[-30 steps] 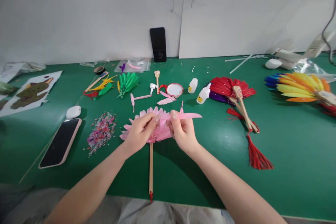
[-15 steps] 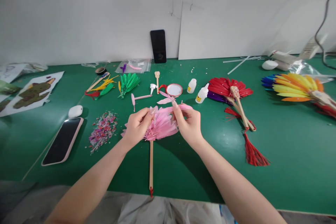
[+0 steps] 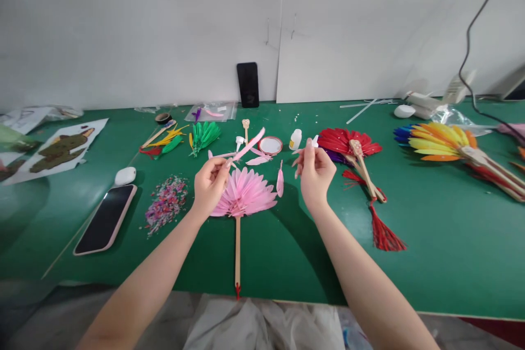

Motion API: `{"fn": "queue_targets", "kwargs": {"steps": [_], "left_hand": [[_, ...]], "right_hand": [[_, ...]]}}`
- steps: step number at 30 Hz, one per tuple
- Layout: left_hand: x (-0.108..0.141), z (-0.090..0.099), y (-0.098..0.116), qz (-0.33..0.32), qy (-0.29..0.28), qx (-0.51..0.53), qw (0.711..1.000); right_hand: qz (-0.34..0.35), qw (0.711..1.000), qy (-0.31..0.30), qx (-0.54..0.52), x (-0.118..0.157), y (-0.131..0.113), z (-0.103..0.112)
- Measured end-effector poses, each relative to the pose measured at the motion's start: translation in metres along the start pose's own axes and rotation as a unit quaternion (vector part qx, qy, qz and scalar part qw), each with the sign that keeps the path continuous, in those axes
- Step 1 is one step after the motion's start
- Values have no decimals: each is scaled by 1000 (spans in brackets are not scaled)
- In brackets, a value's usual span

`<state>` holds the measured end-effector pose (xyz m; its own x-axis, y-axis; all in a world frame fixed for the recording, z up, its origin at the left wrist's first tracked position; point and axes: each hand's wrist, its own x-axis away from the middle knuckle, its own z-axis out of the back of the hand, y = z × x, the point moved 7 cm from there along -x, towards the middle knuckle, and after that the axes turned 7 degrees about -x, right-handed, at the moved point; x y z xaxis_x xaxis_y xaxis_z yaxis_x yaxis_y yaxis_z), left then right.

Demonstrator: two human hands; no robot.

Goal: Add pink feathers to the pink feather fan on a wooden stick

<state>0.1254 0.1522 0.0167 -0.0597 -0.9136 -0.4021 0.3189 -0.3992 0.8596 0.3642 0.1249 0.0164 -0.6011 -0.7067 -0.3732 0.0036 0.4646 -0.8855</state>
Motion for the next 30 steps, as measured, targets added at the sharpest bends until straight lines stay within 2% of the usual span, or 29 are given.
{"fn": "queue_targets", "kwargs": {"steps": [6, 10, 13, 19, 30], "left_hand": [[3, -10, -1, 31, -43, 90, 995], [8, -22, 1, 72, -107, 170, 977], [13, -29, 6, 100, -143, 214, 961], [18, -36, 12, 122, -178, 248, 944], [21, -35, 10, 124, -206, 321, 916]], "right_hand": [[-23, 998, -52, 4, 6, 5, -8], [-91, 978, -178, -59, 19, 4, -30], [-135, 955, -239, -108, 30, -3, -43], [-160, 943, -241, -167, 34, -14, -46], [-155, 941, -249, -168, 33, -27, -41]]}}
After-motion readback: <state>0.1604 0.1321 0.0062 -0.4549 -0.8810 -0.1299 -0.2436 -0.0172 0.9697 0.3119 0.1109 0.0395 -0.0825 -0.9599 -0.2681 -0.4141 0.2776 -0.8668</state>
